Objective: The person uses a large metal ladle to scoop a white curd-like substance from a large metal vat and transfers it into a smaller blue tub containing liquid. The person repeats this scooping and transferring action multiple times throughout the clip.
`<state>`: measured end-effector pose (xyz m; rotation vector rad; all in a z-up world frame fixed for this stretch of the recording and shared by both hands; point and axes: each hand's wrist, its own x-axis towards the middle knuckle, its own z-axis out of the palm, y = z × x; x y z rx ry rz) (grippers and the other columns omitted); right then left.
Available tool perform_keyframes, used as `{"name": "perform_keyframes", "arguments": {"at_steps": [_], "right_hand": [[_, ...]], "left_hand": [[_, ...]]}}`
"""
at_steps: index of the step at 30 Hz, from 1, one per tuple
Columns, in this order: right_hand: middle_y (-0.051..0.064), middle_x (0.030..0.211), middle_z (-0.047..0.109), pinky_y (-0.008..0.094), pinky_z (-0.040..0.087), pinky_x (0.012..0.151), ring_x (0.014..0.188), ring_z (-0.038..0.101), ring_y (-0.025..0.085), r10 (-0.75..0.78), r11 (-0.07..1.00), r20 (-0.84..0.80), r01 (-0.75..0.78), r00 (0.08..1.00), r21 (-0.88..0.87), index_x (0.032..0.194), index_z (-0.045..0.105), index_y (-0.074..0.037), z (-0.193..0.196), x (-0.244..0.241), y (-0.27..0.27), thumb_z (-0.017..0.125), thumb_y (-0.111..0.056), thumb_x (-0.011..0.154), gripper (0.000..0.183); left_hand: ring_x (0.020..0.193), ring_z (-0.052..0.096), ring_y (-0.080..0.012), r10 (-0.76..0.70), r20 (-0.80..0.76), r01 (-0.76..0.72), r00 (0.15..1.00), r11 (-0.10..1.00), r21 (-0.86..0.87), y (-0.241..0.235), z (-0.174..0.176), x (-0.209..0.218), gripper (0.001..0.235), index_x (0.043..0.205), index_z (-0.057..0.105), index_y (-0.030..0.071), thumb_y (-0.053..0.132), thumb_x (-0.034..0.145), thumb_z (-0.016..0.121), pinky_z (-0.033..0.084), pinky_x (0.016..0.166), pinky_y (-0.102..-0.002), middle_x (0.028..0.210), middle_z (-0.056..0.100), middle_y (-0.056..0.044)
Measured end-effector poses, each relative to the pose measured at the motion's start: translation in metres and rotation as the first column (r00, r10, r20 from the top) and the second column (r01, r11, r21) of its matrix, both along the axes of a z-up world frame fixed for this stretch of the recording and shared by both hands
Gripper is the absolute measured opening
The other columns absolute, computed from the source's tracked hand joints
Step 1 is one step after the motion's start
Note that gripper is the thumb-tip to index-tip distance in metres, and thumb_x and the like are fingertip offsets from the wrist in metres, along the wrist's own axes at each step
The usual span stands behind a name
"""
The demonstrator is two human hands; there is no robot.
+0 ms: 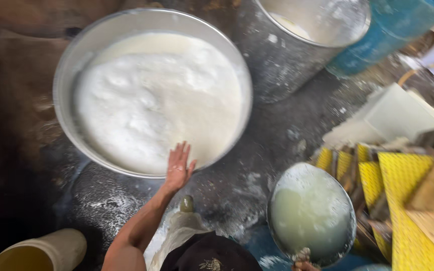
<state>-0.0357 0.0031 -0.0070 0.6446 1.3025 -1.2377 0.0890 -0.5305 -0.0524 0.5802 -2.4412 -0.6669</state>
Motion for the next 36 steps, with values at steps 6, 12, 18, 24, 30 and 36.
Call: {"name": "perform_keyframes", "arguments": {"at_steps": [6,12,18,24,30,36], "right_hand": [[0.005,0.067,0.052,0.033,0.049,0.053,0.058,0.054,0.017,0.244,0.963,0.033,-0.238,0.969,-0.127,0.086,0.057,-0.004,-0.016,-0.065,-0.123,0.057,-0.021,0.097,0.02],[0.006,0.066,0.056,0.038,0.049,0.048,0.054,0.055,0.019,0.328,0.945,-0.078,-0.327,0.941,0.027,0.085,0.055,-0.004,-0.027,-0.118,-0.248,0.058,-0.018,0.095,0.017],[0.016,0.063,0.058,0.043,0.051,0.043,0.047,0.057,0.029,0.351,0.934,-0.412,-0.346,0.841,0.089,0.089,0.058,0.007,-0.009,-0.191,-0.34,0.062,-0.009,0.093,0.017],[0.006,0.08,0.063,0.037,0.057,0.05,0.059,0.062,0.018,-0.057,0.974,-0.75,-0.129,0.659,-0.187,0.109,0.054,-0.006,0.023,-0.303,-0.451,0.06,-0.004,0.089,0.021],[0.005,0.07,0.053,0.037,0.047,0.046,0.053,0.054,0.019,-0.097,0.928,-0.672,-0.178,0.734,-0.328,0.105,0.05,-0.015,-0.018,-0.342,-0.606,0.064,-0.003,0.088,0.025],[0.009,0.062,0.053,0.04,0.049,0.047,0.051,0.055,0.023,0.206,0.943,-0.347,-0.28,0.915,-0.178,0.097,0.055,-0.007,-0.092,-0.322,-0.753,0.065,-0.01,0.087,0.015]], "left_hand": [[0.144,0.039,-0.0467,0.305,0.106,-0.297,0.946,0.951,-0.08,-0.088,-0.015,0.086,0.061,0.146,0.047,0.002,0.028,0.094,0.065,0.028,0.117,-0.062,0.155,0.043,-0.024],[0.143,0.041,-0.0443,0.435,0.067,-0.436,0.898,0.9,0.007,-0.087,-0.036,0.1,0.061,0.146,0.047,-0.001,0.03,0.096,0.062,0.031,0.117,-0.057,0.154,0.044,-0.027],[0.143,0.042,-0.0363,0.649,0.212,-0.675,0.731,0.734,0.079,-0.091,-0.042,0.072,0.059,0.144,0.051,0.004,0.038,0.096,0.059,0.03,0.117,-0.052,0.153,0.047,-0.018],[0.141,0.044,-0.0319,0.72,0.334,-0.765,0.608,0.645,0.002,-0.09,-0.027,0.056,0.058,0.141,0.053,0.006,0.04,0.095,0.058,0.031,0.117,-0.049,0.15,0.05,-0.015],[0.135,0.049,-0.0331,0.734,0.366,-0.77,0.572,0.634,-0.067,-0.087,-0.025,0.057,0.054,0.134,0.059,0.004,0.04,0.094,0.06,0.034,0.116,-0.049,0.146,0.053,-0.017],[0.131,0.051,-0.0377,0.763,0.332,-0.79,0.554,0.608,-0.077,-0.09,-0.042,0.052,0.057,0.129,0.061,0.0,0.04,0.088,0.066,0.036,0.111,-0.052,0.141,0.055,-0.023]]}}
